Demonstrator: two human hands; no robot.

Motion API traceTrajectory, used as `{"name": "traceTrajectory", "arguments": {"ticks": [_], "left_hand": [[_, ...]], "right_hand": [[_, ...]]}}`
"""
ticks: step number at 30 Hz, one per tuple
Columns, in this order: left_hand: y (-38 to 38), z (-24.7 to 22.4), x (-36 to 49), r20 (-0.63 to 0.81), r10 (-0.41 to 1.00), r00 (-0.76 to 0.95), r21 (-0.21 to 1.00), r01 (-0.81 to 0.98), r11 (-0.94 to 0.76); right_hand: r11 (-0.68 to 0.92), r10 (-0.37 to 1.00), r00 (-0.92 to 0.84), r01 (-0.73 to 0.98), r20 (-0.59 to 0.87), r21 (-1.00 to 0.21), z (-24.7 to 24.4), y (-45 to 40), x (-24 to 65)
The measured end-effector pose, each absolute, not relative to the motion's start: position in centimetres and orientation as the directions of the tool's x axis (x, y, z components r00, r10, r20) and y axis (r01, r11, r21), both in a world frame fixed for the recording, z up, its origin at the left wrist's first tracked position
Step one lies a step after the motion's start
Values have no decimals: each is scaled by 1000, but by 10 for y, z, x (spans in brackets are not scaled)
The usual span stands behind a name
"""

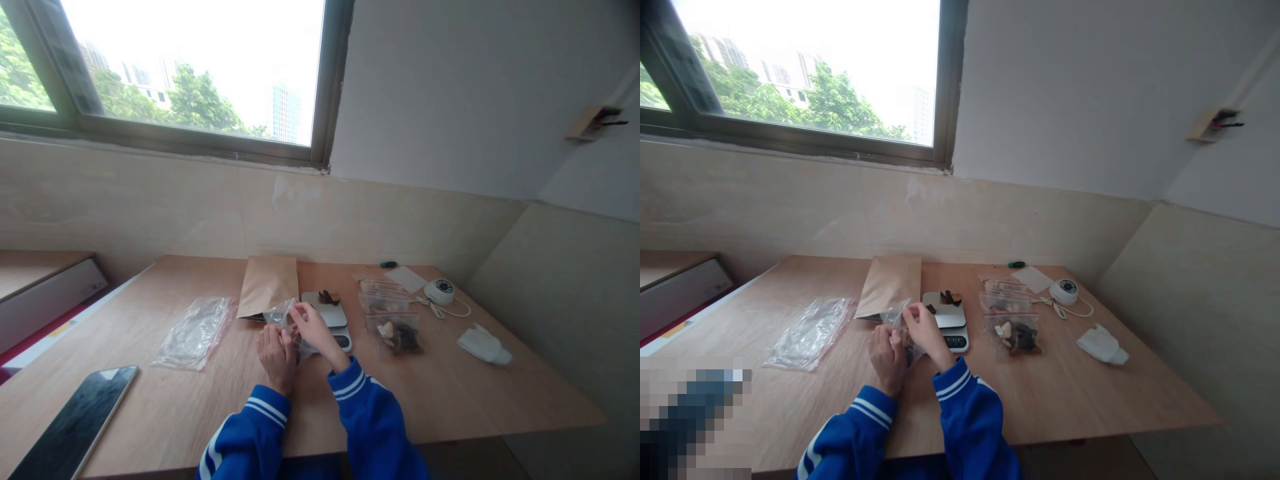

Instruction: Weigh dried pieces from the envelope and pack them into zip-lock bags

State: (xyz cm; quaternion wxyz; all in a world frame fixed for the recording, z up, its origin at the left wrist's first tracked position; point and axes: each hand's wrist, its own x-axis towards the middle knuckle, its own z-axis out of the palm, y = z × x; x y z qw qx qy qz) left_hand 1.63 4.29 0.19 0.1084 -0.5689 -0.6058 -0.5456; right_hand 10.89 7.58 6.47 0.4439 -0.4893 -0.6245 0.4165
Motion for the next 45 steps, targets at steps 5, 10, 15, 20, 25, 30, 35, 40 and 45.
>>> {"name": "traceTrajectory", "arguments": {"ticks": [5, 10, 15, 20, 25, 30, 35, 40, 45], "left_hand": [[43, 1, 17, 734, 580, -354, 585, 764, -273], [43, 4, 16, 734, 565, -377, 600, 749, -281], [43, 7, 16, 722, 539, -434, 632, 732, -255], [44, 7, 16, 717, 541, -439, 639, 725, -259], [47, 2, 15, 711, 552, -436, 639, 728, -248], [48, 1, 15, 704, 562, -435, 650, 713, -262], [47, 2, 15, 698, 565, -440, 658, 705, -264], [47, 4, 15, 697, 562, -445, 664, 697, -271], [47, 3, 15, 679, 571, -462, 684, 680, -264]], "right_hand": [[315, 948, -88, 112, 306, -943, 67, 76, 113], [336, 942, -14, 69, 335, -940, 61, 79, 113], [433, 837, 141, 417, 528, -799, 45, 96, 136], [247, 894, 30, 799, 446, -549, 25, 121, 165], [237, 943, -92, 862, 321, -448, 19, 127, 172], [315, 901, -104, 824, 422, -470, 16, 121, 169], [346, 891, -104, 785, 442, -514, 14, 119, 168], [389, 861, -12, 659, 508, -644, 13, 118, 173], [371, 839, 191, 485, 510, -792, 24, 117, 178]]}}
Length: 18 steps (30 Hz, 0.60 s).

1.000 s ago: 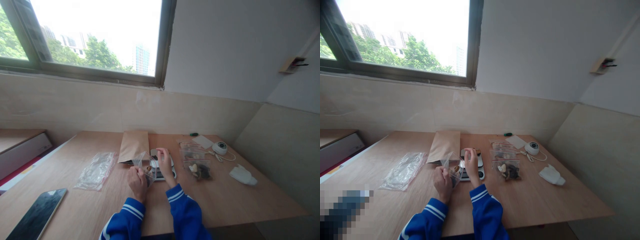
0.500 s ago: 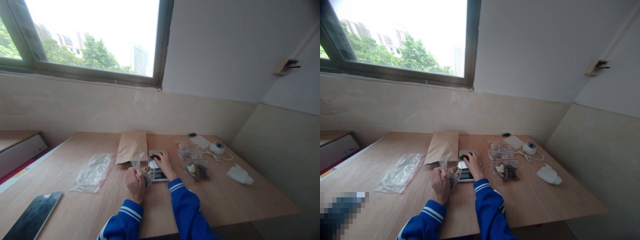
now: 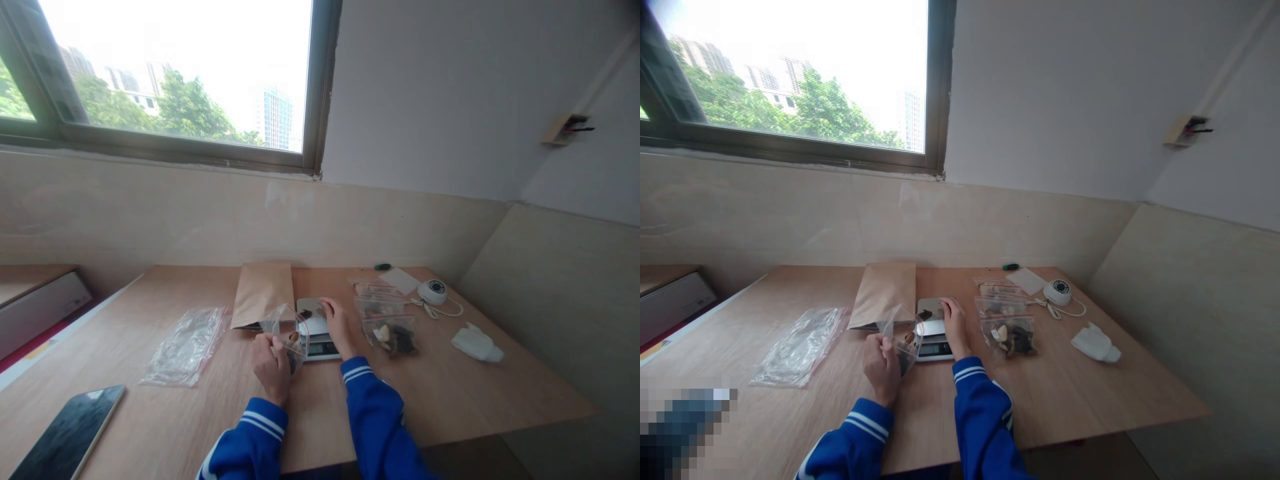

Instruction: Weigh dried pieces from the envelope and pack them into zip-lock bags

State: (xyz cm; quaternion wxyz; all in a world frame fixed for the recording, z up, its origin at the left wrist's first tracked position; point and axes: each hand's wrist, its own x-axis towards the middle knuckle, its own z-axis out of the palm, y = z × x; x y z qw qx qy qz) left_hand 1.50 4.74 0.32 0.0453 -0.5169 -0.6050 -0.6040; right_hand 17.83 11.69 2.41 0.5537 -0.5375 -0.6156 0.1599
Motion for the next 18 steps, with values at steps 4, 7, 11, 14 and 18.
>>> {"name": "traceTrajectory", "arguments": {"ticks": [4, 7, 11, 14, 18], "left_hand": [[48, 1, 15, 673, 582, -457, 691, 669, -274], [49, 0, 15, 670, 582, -461, 699, 655, -285], [50, -1, 14, 648, 587, -485, 725, 627, -283], [50, -1, 14, 634, 589, -501, 744, 604, -288], [49, -1, 15, 586, 597, -547, 792, 541, -282]], "right_hand": [[359, 859, 272, 285, 434, -889, 49, 100, 162], [356, 923, 101, 149, 372, -922, 65, 82, 138], [370, 928, -9, 122, 372, -921, 69, 75, 121], [419, 873, 152, 256, 464, -871, 56, 86, 127], [405, 874, 9, 540, 486, -738, 32, 103, 140]]}}
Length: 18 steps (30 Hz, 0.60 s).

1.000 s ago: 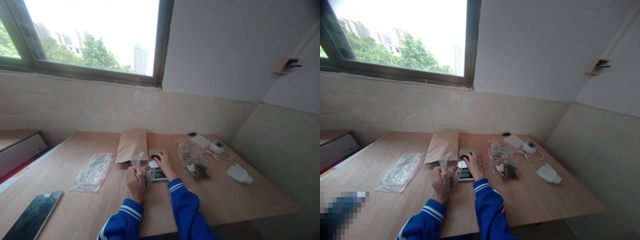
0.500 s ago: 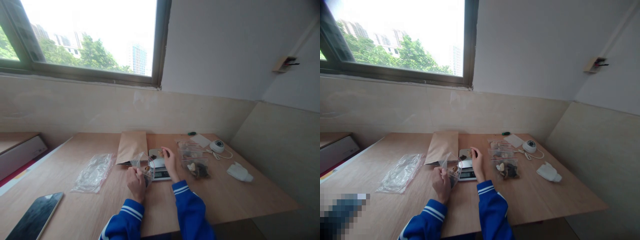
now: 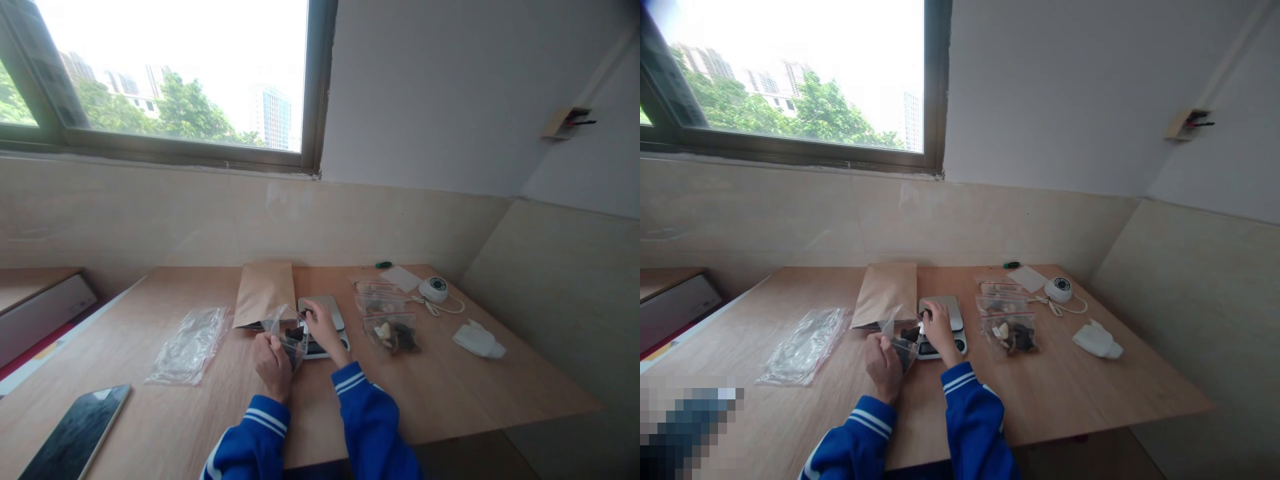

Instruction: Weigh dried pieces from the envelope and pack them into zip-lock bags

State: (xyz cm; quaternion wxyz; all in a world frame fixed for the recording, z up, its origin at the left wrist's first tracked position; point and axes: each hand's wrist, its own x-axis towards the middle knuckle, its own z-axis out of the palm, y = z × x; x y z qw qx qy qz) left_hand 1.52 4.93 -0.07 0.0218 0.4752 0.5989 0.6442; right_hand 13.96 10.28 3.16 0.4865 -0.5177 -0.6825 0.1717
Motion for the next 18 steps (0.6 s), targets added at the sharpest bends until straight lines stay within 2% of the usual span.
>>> {"name": "traceTrajectory", "arguments": {"ticks": [3, 7, 10, 13, 15, 18], "left_hand": [[49, 0, 16, 514, 593, -620, 853, 441, -278], [50, 1, 17, 459, 573, -679, 888, 370, -273], [50, 2, 17, 425, 574, -700, 905, 321, -280], [51, 0, 16, 397, 597, -697, 918, 285, -277], [51, -2, 16, 385, 607, -695, 923, 275, -269], [52, -3, 16, 395, 597, -698, 917, 265, -297]], "right_hand": [[376, 904, -138, 708, 405, -598, 23, 107, 143], [341, 912, -135, 776, 388, -531, 23, 106, 146], [353, 886, -43, 708, 462, -611, 26, 105, 146], [387, 848, 130, 510, 514, -768, 38, 100, 142], [414, 826, 208, 407, 524, -814, 51, 93, 137], [513, 807, 72, 407, 587, -756, 70, 79, 131]]}}
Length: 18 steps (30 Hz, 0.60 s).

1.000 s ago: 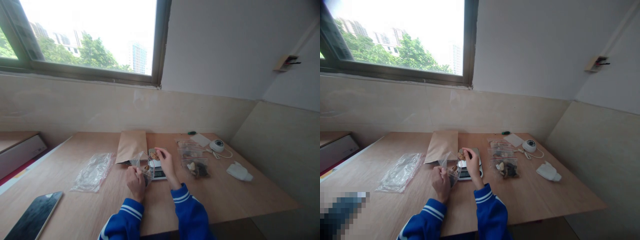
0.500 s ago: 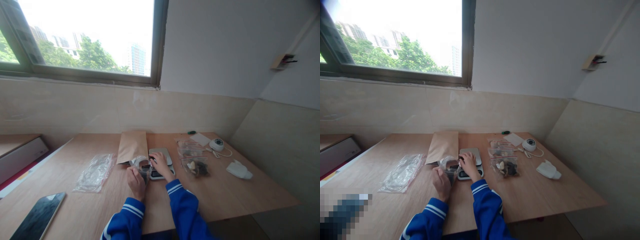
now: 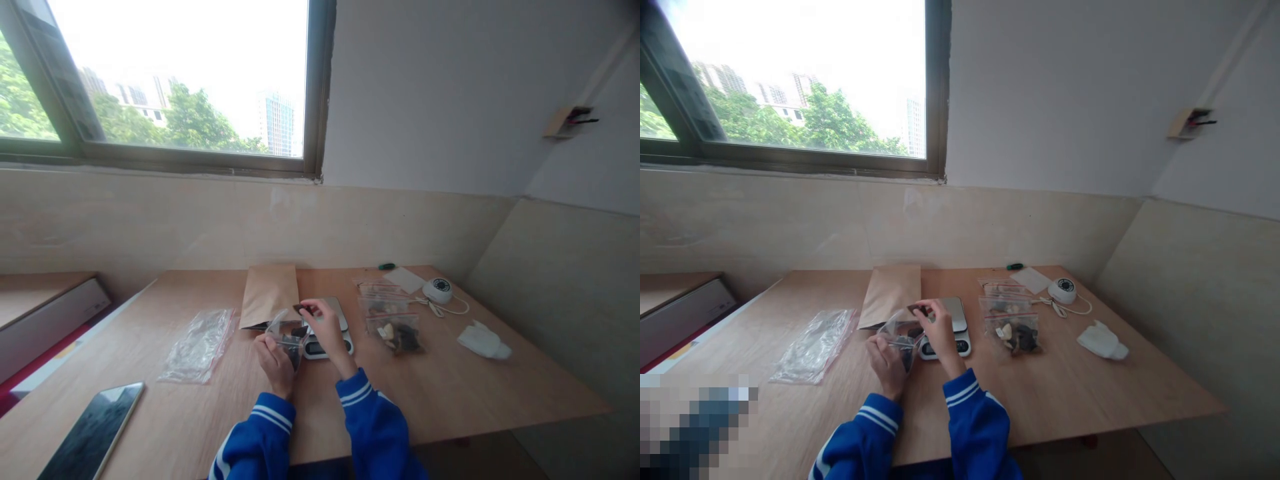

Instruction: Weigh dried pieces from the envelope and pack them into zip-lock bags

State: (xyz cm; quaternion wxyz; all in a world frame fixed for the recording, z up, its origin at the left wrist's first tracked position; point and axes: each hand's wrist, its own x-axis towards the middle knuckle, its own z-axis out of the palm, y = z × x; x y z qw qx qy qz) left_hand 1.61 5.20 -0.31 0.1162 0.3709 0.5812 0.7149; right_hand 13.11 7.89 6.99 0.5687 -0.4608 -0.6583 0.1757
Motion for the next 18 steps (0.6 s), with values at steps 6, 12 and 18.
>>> {"name": "traceTrajectory", "arguments": {"ticks": [6, 12, 18], "left_hand": [[52, 3, 17, 423, 547, -722, 895, 241, -375], [42, 4, 16, 500, 628, -596, 860, 258, -440], [36, 6, 12, 589, 717, -373, 808, 303, -505]], "right_hand": [[483, 817, 113, 402, 566, -778, 49, 45, 124], [417, 869, 150, 288, 471, -862, 17, 28, 107], [414, 867, 237, 146, 438, -898, 46, 26, 134]]}}
